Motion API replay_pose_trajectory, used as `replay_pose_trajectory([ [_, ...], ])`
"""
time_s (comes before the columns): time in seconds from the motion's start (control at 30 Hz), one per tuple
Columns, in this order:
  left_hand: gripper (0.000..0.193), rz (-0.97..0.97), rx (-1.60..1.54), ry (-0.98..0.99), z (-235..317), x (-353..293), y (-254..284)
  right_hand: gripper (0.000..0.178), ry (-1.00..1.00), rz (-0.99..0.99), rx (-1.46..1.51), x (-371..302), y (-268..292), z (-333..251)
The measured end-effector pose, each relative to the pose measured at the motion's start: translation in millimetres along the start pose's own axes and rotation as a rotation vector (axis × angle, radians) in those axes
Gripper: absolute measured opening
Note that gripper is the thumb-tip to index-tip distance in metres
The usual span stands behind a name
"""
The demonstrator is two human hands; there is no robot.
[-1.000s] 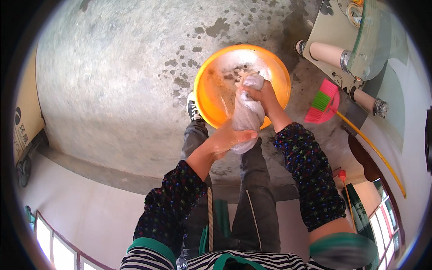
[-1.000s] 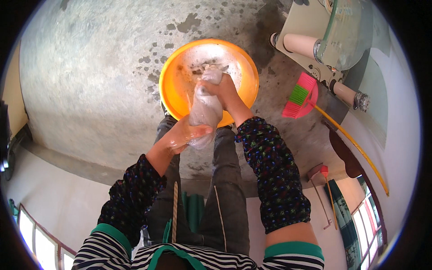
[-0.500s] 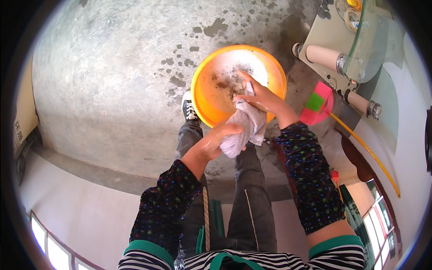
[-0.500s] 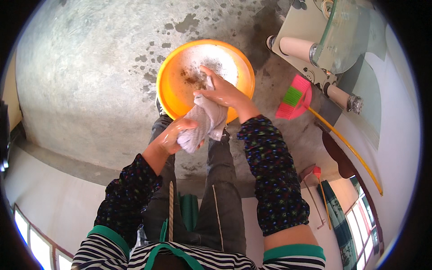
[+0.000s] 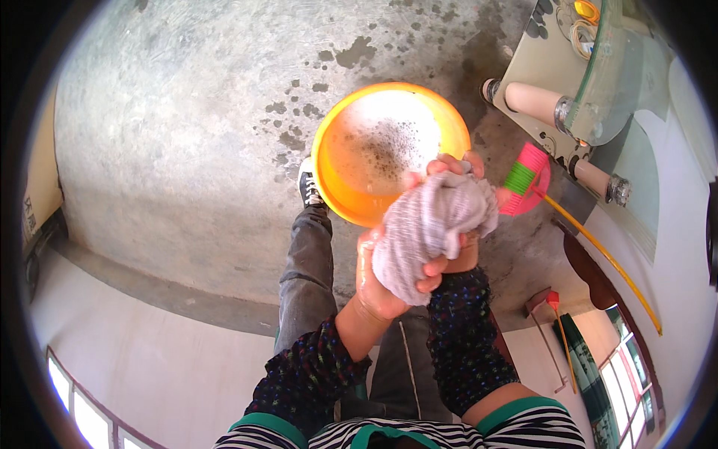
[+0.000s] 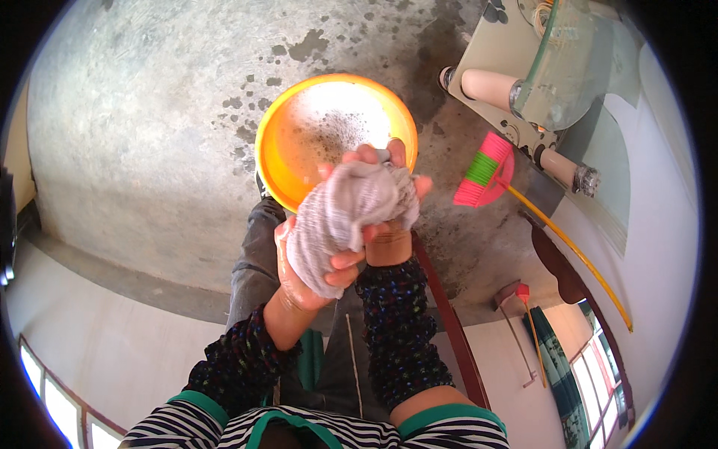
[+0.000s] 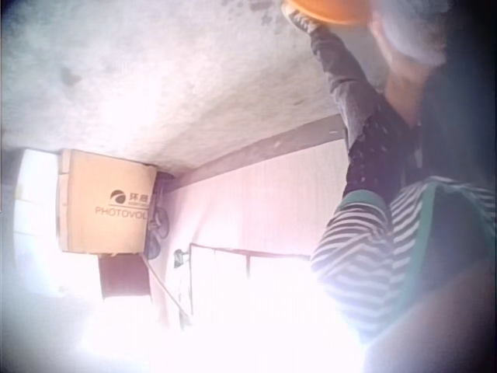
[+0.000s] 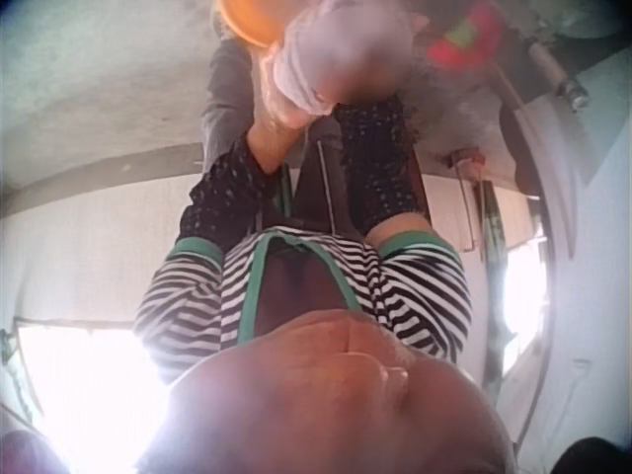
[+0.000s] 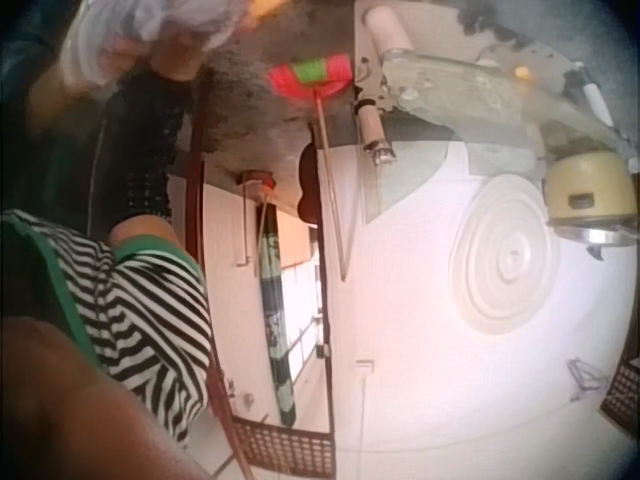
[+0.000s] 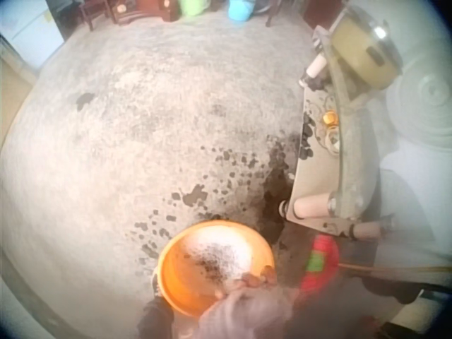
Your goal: The person wrings out a cloth in a yellow bucket of soapy water, then carries the bucket and cloth to a window. They wipe the window frame and glass with the cloth, cleaning multiple sections of the window.
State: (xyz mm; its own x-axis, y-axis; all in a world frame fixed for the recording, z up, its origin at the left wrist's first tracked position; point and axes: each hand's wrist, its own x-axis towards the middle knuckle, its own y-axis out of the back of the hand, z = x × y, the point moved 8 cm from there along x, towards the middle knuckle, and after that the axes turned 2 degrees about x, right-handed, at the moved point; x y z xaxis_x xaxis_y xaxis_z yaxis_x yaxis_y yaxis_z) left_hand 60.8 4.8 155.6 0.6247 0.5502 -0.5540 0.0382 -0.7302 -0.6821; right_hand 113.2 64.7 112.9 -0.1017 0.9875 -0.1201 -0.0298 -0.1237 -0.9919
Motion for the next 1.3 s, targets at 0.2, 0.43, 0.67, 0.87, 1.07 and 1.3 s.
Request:
replay_pose_trajectory([
  [0.2, 0.102, -0.153, 0.634, 0.244, -2.0, -12.5, -10.3, 0.011, -0.186, 0.567, -0.198, 0.9, -20.1, -8.6],
  [0.43, 0.098, -0.054, 1.32, -0.029, 22.2, 0.9, -18.1, 0.009, -0.33, 0.629, -0.585, 10.5, -10.1, -15.6],
  [0.67, 0.076, 0.233, 1.585, -0.012, 47.6, 16.0, 42.8, 0.009, -0.358, 0.561, -1.074, 14.1, 26.2, -24.6],
  [0.87, 0.076, 0.416, 1.88, -0.033, 66.4, 25.8, 71.2, 0.013, -0.25, 0.618, -1.327, 3.9, 54.7, -26.5],
  [1.07, 0.068, 0.545, 2.003, -0.109, 73.8, 38.8, 103.6, 0.011, -0.113, 0.679, -1.576, -12.2, 82.5, -33.4],
  [1.3, 0.055, 0.614, 2.233, -0.131, 79.3, 50.4, 123.8, 0.013, -0.084, 0.828, -1.425, -42.3, 115.8, -51.3],
])
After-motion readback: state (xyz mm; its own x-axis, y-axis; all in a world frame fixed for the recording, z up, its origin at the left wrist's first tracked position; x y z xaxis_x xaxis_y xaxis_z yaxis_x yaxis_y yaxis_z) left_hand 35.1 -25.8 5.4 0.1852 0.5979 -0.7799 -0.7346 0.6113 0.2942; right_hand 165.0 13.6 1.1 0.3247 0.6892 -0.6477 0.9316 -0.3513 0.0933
